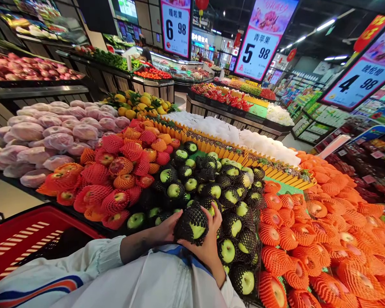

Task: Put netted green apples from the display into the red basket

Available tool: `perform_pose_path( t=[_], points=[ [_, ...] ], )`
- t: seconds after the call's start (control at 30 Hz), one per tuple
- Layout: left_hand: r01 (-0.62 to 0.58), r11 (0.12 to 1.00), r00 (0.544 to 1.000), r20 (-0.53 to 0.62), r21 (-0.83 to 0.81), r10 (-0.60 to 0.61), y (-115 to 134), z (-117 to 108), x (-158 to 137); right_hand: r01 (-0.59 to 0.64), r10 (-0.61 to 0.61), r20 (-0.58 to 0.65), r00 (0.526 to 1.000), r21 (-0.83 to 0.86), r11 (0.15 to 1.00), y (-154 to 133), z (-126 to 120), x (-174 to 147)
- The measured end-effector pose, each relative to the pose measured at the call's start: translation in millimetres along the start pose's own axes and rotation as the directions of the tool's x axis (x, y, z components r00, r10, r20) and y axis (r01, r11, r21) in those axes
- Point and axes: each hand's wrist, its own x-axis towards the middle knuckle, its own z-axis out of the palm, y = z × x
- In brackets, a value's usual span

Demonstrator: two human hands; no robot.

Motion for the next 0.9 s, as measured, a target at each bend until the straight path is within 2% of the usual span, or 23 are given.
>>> perform_pose_path(
  t=[0.07,0.13,0.2,0.23,0.27,0.3,0.37,0.47,0.53,0.67,0.8,0.9],
  points=[
    [0.053,0.998,0.993,-0.103,-0.041,-0.057,11.1,-8.4,6.0,0.014,-0.016,0.06,0.998,0.045,0.999,5.6,0.5,7.5],
    [0.042,0.998,0.981,-0.187,-0.044,-0.049,33.1,-17.6,17.5,0.034,-0.036,0.055,0.998,0.038,0.999,19.0,4.2,14.3],
    [-0.056,0.998,0.969,-0.239,0.008,0.057,67.0,-27.6,35.5,0.018,-0.017,0.02,1.0,-0.066,0.998,37.1,11.5,18.9],
    [-0.146,0.981,0.942,-0.286,0.128,0.178,87.5,-33.0,47.2,-0.004,0.004,-0.002,1.0,-0.147,0.989,46.0,16.2,20.2],
    [-0.227,0.924,0.886,-0.329,0.308,0.328,109.3,-38.7,60.6,-0.03,0.026,-0.021,0.999,-0.236,0.971,53.6,21.3,21.0],
    [-0.255,0.83,0.818,-0.347,0.496,0.458,131.5,-44.8,75.6,-0.051,0.042,-0.036,0.998,-0.32,0.946,59.3,26.5,21.4],
    [-0.243,0.756,0.776,-0.345,0.607,0.527,173.9,-58.2,109.0,-0.06,0.047,-0.04,0.998,-0.443,0.895,64.1,35.7,21.4],
    [-0.091,0.546,0.734,-0.314,0.833,0.602,222.4,-81.3,160.1,-0.026,0.037,0.01,0.999,-0.515,0.857,59.4,43.9,21.6],
    [0.041,0.382,0.744,-0.284,0.923,0.605,240.7,-98.1,189.4,-0.008,0.029,0.031,0.999,-0.537,0.844,54.9,45.8,22.2],
    [0.25,0.004,0.832,-0.217,0.968,0.51,247.3,-130.3,232.1,0.018,0.001,0.034,0.999,-0.558,0.83,53.8,46.0,22.2],
    [0.322,-0.322,0.904,-0.188,0.89,0.383,232.7,-154.9,257.2,0.006,0.01,0.026,1.0,-0.56,0.829,56.9,46.2,19.7],
    [0.313,-0.487,0.939,-0.186,0.816,0.29,218.5,-167.9,265.9,-0.005,0.023,0.025,0.999,-0.561,0.828,57.4,46.9,18.4]
  ],
)
